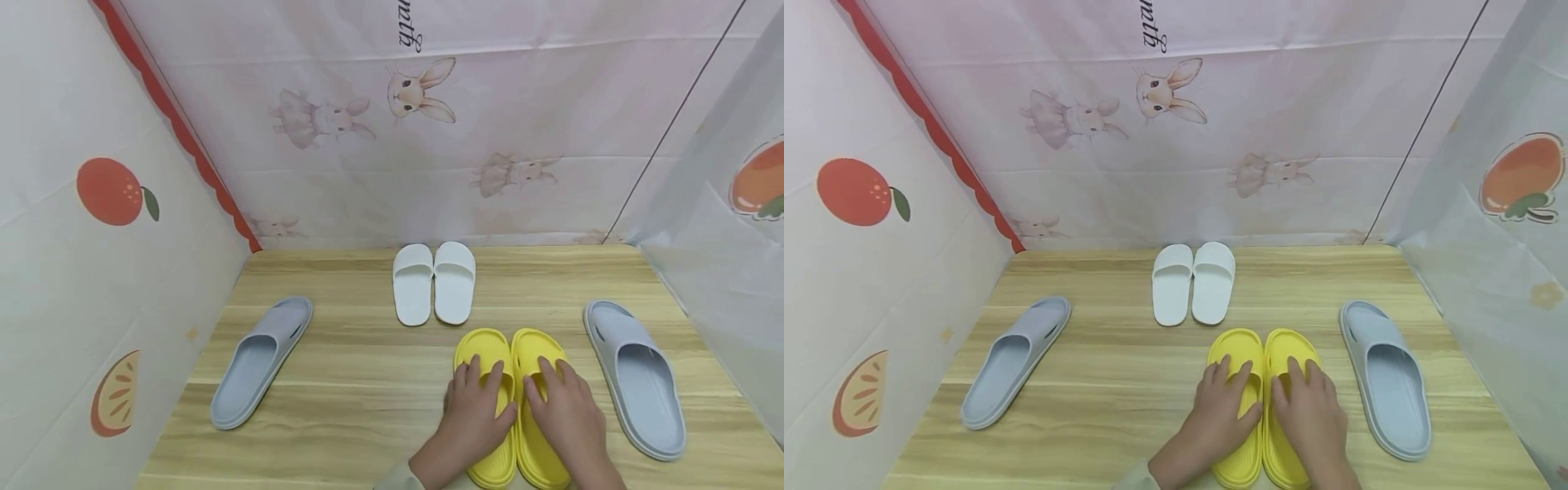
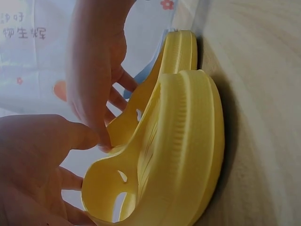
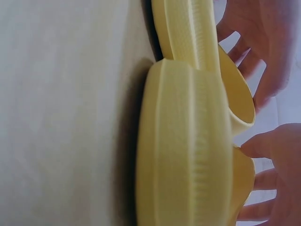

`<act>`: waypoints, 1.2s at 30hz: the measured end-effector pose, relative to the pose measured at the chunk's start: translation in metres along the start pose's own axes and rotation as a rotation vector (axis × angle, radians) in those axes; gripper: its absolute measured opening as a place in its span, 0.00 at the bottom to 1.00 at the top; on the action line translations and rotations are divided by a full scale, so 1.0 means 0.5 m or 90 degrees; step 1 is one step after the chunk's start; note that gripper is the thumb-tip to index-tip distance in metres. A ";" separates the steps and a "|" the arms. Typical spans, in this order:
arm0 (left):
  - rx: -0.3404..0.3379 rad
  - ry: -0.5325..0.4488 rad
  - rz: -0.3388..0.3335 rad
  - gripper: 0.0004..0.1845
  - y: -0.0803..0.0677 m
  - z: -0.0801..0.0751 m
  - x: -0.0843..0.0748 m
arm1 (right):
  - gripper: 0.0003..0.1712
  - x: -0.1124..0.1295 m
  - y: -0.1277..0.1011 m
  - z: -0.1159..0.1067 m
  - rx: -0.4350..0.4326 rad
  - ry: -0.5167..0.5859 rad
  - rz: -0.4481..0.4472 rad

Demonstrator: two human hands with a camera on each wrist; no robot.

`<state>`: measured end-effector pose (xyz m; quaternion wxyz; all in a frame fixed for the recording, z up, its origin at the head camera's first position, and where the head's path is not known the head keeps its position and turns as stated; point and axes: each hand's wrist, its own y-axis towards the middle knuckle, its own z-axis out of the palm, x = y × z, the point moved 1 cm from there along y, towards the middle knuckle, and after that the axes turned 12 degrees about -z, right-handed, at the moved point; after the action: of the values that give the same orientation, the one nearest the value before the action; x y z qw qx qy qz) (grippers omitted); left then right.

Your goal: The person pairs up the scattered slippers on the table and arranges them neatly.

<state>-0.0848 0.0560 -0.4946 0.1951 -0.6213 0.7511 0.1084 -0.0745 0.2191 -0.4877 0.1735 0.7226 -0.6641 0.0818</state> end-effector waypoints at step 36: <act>-0.035 0.094 0.020 0.34 0.119 0.023 -0.061 | 0.31 -0.095 0.091 -0.013 -0.028 -0.013 -0.040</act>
<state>-0.1365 0.1002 -0.4965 0.1205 -0.6210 0.7697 0.0861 -0.1239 0.2631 -0.4917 0.1853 0.7400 -0.6443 0.0542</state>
